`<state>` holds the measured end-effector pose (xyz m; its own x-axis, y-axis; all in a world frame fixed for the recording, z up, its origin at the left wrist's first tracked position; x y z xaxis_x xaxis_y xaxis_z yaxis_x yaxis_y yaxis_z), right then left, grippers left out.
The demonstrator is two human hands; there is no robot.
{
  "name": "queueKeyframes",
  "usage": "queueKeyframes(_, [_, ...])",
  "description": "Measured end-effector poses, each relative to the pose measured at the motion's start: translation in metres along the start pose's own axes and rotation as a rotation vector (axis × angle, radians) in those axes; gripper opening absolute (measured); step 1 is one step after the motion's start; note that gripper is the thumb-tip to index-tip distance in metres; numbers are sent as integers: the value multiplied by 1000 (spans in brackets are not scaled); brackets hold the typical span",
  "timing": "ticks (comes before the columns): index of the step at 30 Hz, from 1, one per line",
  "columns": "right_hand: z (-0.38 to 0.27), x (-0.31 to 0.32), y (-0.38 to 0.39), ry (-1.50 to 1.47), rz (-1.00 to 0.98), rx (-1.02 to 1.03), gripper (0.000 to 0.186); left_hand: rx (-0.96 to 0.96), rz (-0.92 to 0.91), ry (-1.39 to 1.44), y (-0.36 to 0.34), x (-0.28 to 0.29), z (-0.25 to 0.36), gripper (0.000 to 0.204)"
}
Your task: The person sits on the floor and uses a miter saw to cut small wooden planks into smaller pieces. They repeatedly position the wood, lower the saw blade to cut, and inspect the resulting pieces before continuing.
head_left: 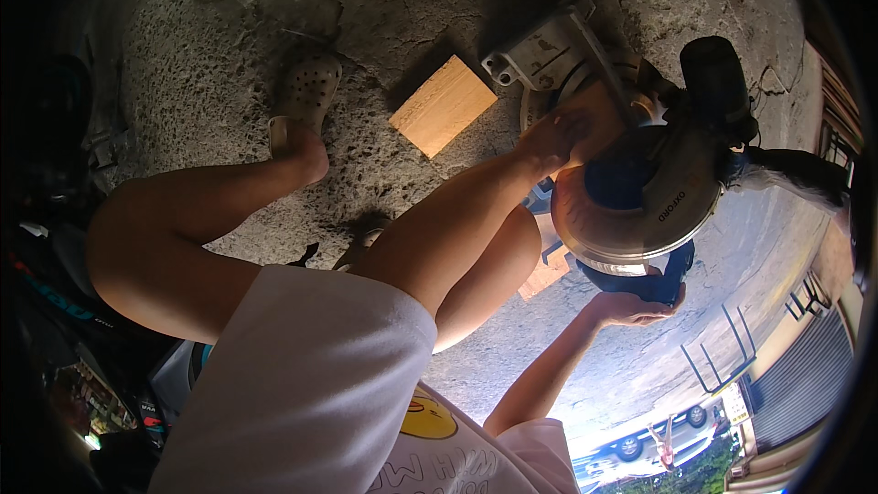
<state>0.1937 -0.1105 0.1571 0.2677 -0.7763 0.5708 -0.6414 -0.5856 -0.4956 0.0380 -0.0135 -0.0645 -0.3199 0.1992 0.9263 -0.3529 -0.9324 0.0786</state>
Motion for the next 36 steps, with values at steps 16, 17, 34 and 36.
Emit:
queueKeyframes(16, [4, 6, -1, 76, 35, 76, 62, -43, -8, -43, -3, 7, 3, 55])
queueKeyframes(17, [5, 5, 0, 56, 27, 63, 62, -80, 133, -247, -2, 9, 2, 55])
queueKeyframes(34, [-29, 5, -39, -184, -109, -144, 56, -96, -123, 95, 0, 31, -5, 48])
queueKeyframes(36, [-37, 9, -66, -240, -165, -207, 54, -73, -243, -19, -3, 43, 5, 51])
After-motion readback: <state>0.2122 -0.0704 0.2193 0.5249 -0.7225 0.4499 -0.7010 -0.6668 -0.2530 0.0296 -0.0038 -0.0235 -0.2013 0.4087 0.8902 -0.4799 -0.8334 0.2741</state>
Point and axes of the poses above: each hand's wrist, its own y-axis away from the middle knuckle, its own x-axis out of the back of the hand, z = x × y, the point moved 3 cm from there along -y, towards the middle knuckle, and after that the axes turned 7 degrees about x, right-handed, at the moved point
